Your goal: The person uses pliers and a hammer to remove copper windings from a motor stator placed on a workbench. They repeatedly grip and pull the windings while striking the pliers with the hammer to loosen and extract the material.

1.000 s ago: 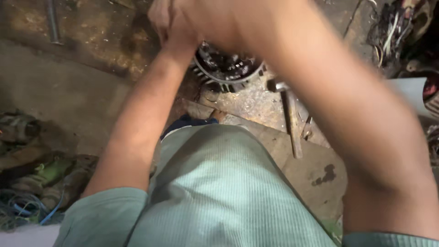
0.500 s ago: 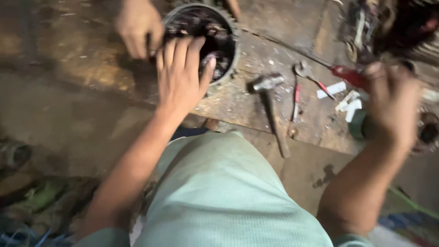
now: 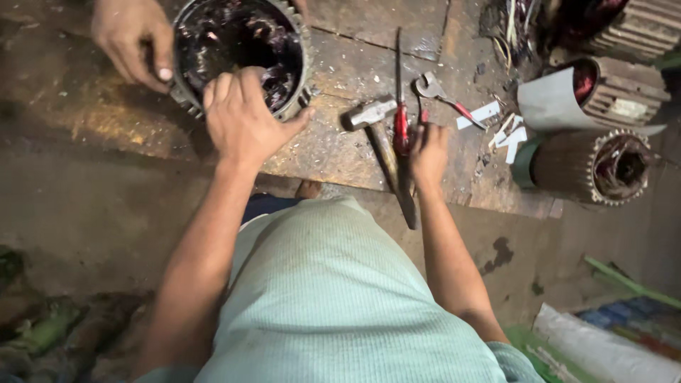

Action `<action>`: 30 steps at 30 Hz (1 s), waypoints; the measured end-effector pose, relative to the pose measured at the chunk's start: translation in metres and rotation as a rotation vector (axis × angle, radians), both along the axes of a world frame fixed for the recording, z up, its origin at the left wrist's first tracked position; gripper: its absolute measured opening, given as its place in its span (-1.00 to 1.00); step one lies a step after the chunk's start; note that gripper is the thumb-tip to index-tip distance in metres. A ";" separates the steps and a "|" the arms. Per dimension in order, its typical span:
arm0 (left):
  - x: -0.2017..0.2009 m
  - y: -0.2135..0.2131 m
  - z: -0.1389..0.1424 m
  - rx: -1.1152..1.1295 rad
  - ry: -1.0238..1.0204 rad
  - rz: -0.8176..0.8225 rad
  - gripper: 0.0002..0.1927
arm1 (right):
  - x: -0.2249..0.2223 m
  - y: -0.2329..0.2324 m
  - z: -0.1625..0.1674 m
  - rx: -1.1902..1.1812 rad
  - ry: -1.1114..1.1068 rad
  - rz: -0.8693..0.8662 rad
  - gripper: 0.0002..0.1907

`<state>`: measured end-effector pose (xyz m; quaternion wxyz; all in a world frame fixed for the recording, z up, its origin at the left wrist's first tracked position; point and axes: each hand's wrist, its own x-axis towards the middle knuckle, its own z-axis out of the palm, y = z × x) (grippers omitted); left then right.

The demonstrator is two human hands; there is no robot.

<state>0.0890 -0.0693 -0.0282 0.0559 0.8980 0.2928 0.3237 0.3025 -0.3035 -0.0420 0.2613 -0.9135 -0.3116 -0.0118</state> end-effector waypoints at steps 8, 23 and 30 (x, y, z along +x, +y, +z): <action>-0.032 0.015 0.017 -0.131 0.042 -0.195 -0.08 | 0.030 -0.016 -0.023 -0.365 0.015 0.154 -0.59; -0.030 0.038 0.043 -0.152 0.144 -0.217 -0.79 | -0.035 -0.068 0.139 -0.015 -0.154 0.306 -0.79; 0.008 0.031 0.045 0.098 0.493 -0.381 -0.78 | -0.095 -0.011 0.189 -0.283 -0.320 0.455 -0.69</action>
